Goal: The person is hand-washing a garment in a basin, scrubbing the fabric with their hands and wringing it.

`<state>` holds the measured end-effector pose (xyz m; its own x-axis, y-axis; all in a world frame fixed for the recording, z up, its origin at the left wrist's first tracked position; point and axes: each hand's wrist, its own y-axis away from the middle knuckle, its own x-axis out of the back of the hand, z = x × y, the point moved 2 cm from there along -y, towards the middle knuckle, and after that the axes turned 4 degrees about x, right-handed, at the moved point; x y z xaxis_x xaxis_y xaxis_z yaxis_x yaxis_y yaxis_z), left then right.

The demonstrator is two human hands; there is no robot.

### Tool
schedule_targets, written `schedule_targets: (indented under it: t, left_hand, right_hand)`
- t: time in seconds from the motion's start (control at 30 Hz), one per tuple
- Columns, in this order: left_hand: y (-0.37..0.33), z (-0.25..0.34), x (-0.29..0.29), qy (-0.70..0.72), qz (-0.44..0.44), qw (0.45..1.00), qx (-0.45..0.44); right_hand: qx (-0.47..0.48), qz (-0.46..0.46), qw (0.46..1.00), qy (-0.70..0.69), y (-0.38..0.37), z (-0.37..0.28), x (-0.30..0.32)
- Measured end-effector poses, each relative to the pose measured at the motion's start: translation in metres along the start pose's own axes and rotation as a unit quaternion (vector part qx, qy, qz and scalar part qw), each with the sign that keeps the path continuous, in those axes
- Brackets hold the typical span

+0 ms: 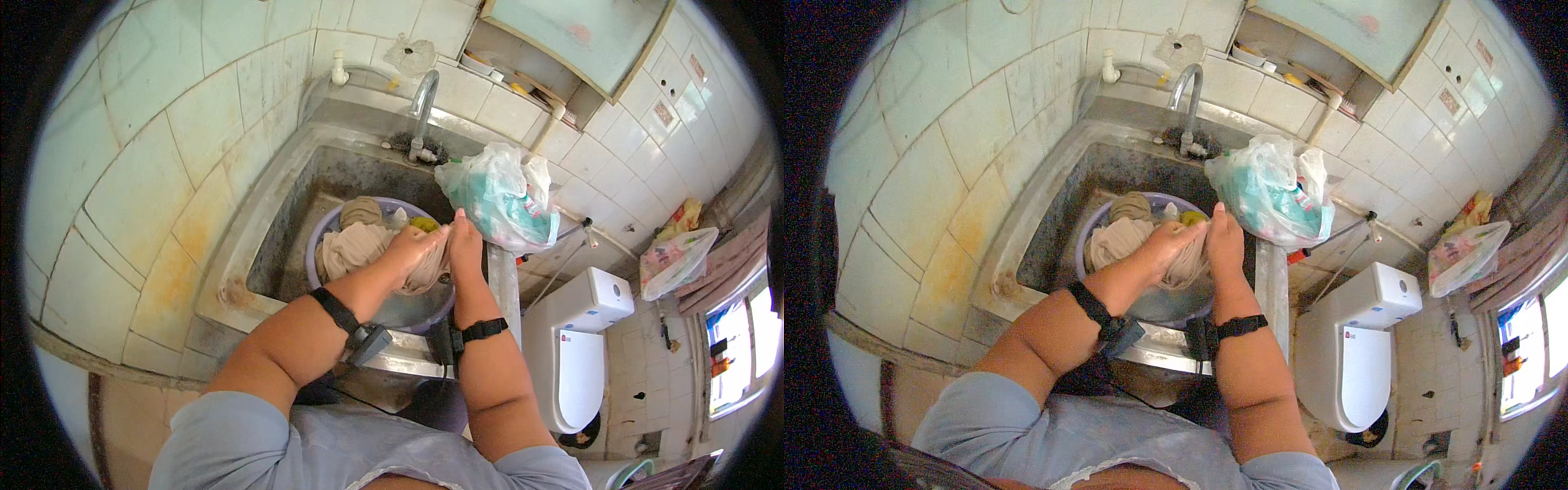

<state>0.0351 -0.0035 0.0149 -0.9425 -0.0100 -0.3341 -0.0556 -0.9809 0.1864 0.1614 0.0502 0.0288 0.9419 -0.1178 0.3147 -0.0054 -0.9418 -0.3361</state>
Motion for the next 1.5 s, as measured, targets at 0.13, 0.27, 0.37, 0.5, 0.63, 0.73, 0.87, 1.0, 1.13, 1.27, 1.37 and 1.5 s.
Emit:
schedule_targets:
  t: [0.13,0.27,0.37,0.5,0.63,0.73,0.87,1.0,1.13,1.27,1.37,1.5]
  left_hand:
    - [0.002,0.002,-0.006,-0.038,0.001,0.999,-0.019]
    - [0.004,0.005,0.012,0.125,0.018,0.989,-0.082]
    - [0.0,0.008,0.015,0.211,0.056,0.974,-0.057]
    - [0.009,0.01,0.006,0.291,0.04,0.956,-0.013]
    - [0.005,0.002,-0.007,0.175,0.023,0.984,-0.019]
    - [0.008,0.004,-0.009,0.137,-0.002,0.99,-0.017]
    - [0.012,0.014,0.002,0.1,0.038,0.994,0.008]
    - [0.006,0.003,0.009,0.249,-0.008,0.968,0.024]
    - [-0.02,-0.022,0.015,0.227,-0.018,0.973,0.033]
    - [-0.005,-0.001,0.0,0.182,-0.059,0.981,0.036]
    - [0.0,0.015,0.013,0.198,-0.136,0.97,0.04]
    - [0.004,0.038,0.036,0.119,0.013,0.989,-0.088]
  right_hand:
    - [-0.004,0.004,1.0,0.023,-0.005,0.012,0.005]
    - [0.09,-0.066,0.994,0.011,0.022,-0.04,-0.006]
    - [0.132,-0.11,0.985,0.014,0.043,-0.065,-0.012]
    - [0.191,-0.165,0.967,0.023,0.047,-0.067,-0.017]
    - [0.144,-0.042,0.981,0.123,0.014,-0.033,-0.009]
    - [0.091,-0.053,0.989,0.107,0.015,-0.028,-0.007]
    - [0.069,-0.053,0.994,0.063,0.029,-0.047,-0.01]
    - [0.133,-0.103,0.979,0.113,0.045,-0.071,-0.018]
    - [0.092,-0.073,0.987,0.108,0.021,-0.049,-0.013]
    - [0.073,-0.03,0.99,0.121,-0.001,-0.006,0.001]
    - [0.05,-0.014,0.995,0.085,-0.012,0.002,0.012]
    - [-0.167,-0.045,0.955,-0.241,-0.007,-0.009,0.026]
